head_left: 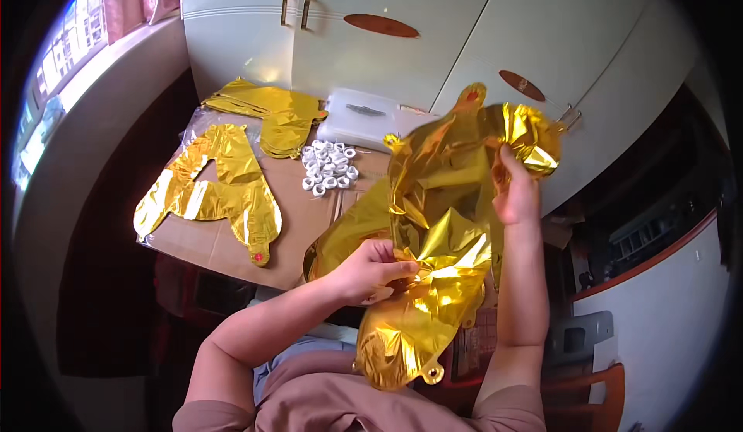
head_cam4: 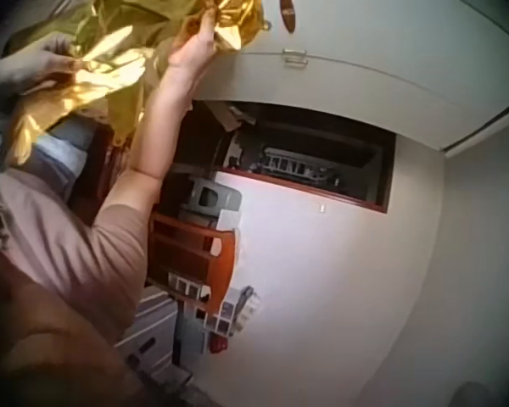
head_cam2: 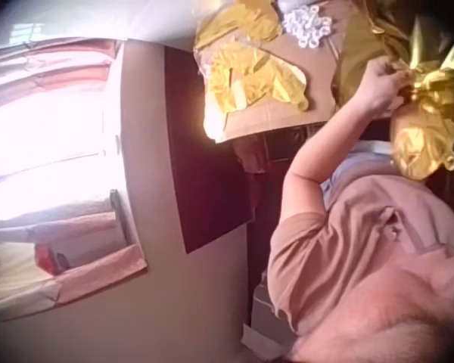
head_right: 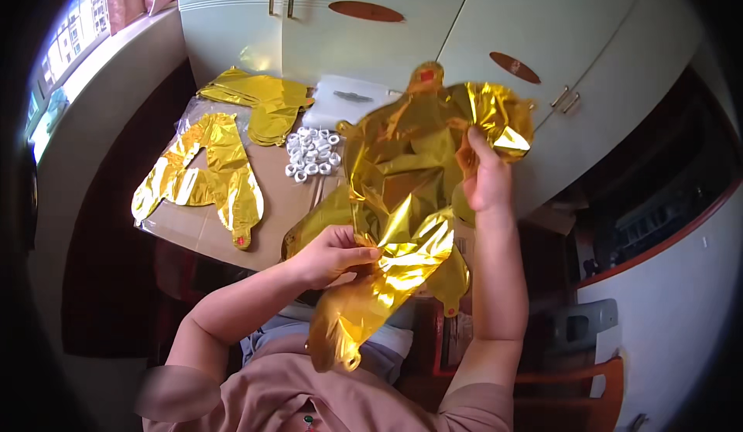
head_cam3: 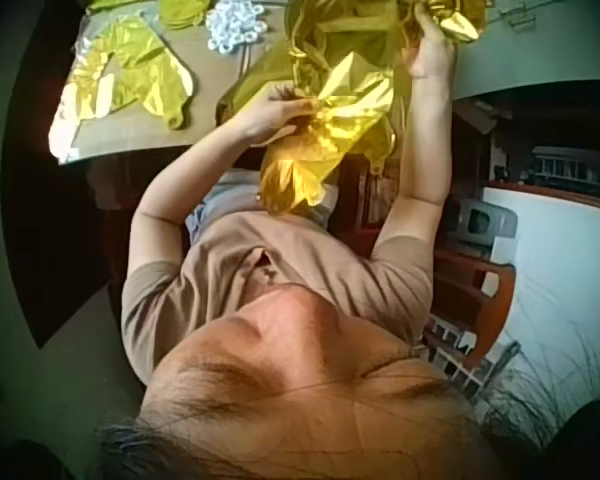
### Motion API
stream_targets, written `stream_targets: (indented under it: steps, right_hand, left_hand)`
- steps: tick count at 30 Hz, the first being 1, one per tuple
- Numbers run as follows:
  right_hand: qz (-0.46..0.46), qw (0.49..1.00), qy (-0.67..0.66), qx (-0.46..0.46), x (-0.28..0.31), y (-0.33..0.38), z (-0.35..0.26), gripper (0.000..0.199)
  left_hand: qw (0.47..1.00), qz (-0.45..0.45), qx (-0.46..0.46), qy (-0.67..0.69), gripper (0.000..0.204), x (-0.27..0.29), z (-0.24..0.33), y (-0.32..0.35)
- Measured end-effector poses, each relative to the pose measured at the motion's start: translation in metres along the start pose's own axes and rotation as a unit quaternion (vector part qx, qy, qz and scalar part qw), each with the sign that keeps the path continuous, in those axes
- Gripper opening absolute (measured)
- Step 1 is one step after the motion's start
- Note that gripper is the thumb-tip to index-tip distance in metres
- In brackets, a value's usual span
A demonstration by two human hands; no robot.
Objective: Folding gold-colored foil balloons on a cardboard box surface.
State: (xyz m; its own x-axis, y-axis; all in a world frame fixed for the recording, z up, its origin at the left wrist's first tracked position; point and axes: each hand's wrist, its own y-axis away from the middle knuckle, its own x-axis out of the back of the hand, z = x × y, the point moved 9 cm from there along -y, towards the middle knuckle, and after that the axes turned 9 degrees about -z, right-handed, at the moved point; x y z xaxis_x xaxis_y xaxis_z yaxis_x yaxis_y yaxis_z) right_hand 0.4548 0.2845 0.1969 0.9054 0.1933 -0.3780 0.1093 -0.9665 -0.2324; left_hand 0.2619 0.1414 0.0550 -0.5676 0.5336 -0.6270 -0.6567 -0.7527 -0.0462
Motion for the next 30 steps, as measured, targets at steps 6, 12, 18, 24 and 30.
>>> stream_targets:
  steps: [6, 12, 18, 24, 30]
  right_hand:
    - [0.110, 0.986, -0.015, -0.123, 0.127, -0.016, 0.114, 0.016]
    - [0.213, 0.948, 0.145, -0.186, 0.219, -0.047, 0.191, 0.029]
    - [0.199, 0.950, 0.152, -0.189, 0.220, -0.062, 0.206, 0.021]
    - [0.225, 0.932, 0.202, -0.200, 0.231, -0.077, 0.215, 0.021]
    - [0.238, 0.920, 0.239, -0.202, 0.222, -0.079, 0.220, 0.025]
  left_hand:
    - [0.958, 0.170, 0.056, -0.223, 0.009, 0.075, -0.016, -0.028]
    - [0.871, 0.235, 0.119, -0.414, 0.039, 0.108, -0.008, -0.058]
    - [0.820, 0.252, 0.075, -0.508, 0.074, 0.123, 0.002, -0.066]
    - [0.709, 0.203, 0.049, -0.673, 0.064, 0.107, 0.016, -0.067]
    - [0.530, 0.162, 0.018, -0.832, 0.034, 0.069, 0.023, -0.072]
